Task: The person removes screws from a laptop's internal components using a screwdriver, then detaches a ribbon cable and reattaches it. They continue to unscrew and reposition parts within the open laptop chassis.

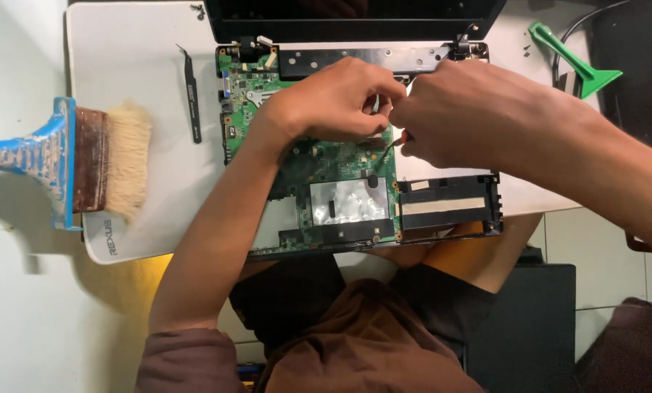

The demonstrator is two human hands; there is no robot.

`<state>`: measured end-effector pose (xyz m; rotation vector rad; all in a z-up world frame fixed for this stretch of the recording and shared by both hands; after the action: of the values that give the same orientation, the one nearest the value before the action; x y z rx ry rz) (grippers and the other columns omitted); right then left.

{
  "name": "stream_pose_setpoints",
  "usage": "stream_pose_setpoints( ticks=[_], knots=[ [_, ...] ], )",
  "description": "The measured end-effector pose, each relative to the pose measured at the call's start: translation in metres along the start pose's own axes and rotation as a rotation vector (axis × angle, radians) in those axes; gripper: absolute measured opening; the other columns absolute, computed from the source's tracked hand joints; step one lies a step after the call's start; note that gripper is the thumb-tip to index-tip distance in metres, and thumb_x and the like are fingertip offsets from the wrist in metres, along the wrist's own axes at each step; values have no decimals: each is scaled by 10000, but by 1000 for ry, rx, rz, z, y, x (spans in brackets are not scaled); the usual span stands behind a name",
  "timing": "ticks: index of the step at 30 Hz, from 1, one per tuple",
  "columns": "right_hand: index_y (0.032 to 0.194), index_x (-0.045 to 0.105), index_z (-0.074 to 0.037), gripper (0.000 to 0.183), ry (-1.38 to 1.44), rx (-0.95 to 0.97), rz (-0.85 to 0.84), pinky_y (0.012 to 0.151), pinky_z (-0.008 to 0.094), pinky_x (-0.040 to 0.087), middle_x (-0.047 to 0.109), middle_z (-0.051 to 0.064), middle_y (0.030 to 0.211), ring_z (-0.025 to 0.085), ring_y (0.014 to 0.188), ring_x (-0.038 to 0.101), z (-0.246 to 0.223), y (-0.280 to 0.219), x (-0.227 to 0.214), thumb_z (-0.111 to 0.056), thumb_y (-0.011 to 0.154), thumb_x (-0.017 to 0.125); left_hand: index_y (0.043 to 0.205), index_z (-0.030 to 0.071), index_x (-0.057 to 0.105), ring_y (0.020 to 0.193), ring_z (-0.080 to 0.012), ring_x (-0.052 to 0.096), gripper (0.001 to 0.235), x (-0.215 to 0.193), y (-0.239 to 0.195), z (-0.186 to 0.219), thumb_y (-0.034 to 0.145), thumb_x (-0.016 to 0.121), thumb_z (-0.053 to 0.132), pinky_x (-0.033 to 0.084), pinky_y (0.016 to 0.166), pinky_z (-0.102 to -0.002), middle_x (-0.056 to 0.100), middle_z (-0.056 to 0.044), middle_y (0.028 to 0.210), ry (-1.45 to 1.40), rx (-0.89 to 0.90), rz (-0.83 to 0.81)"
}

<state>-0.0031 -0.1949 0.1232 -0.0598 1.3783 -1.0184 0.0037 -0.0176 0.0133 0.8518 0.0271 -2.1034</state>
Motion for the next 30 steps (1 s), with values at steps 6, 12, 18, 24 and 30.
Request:
stream_pose_setpoints(
  ticks=[6, 12, 18, 24, 30],
  knots=[
    [1107, 848, -216, 136, -225, -83, 71, 481, 258, 601, 872, -15, 863, 77, 449, 709, -17, -4, 13, -168, 1156, 730, 966, 14, 806, 641, -162, 613, 92, 4, 4, -2, 927, 724, 11, 501, 562, -341, 822, -58, 949, 18, 37, 29],
    [970, 892, -164, 187, -194, -100, 236, 597, 361, 666, 883, 22, 917, 234, 628, 855, -7, -5, 7, -346, 980, 851, 1065, -12, 831, 742, -182, 638, 190, -6, 1, -5, 911, 724, -45, 538, 631, -329, 790, -82, 983, 0, 108, 101],
    [1091, 850, -304, 426, 65, 111, 7, 750, 433, 672, 901, -28, 881, 301, 762, 876, 38, -22, 19, -712, 1095, 729, 977, 88, 897, 662, -186, 586, 174, -6, 4, 1, 882, 765, 25, 491, 568, -345, 703, -52, 884, 144, 80, 136],
    [1350, 881, 186, 327, 565, 62, 976, 549, 311, 281, 711, 160, 920, 163, 613, 437, 155, -54, 157, 73, 1332, 1188, 1092, 129, 871, 772, -190, 636, 123, -1, 7, 0, 979, 830, 154, 543, 710, -375, 668, 1, 896, 200, 25, 104],
    [1286, 915, 170, 248, 573, 282, 1311, 646, 336, 496, 801, 188, 989, 223, 741, 634, 153, -12, 222, 56, 1319, 1133, 1495, 74, 845, 960, -264, 622, 552, 15, 12, -11, 1017, 898, 344, 544, 838, -431, 669, -60, 995, 387, -17, 5]
  ],
)
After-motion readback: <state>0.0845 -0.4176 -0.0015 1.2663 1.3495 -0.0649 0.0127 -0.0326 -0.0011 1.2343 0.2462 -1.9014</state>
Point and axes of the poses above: each hand's wrist, its own y-axis towards the middle knuckle, its own x-axis out of the palm, z = x × y, the point moved 2 cm from there along y, towards the middle knuckle
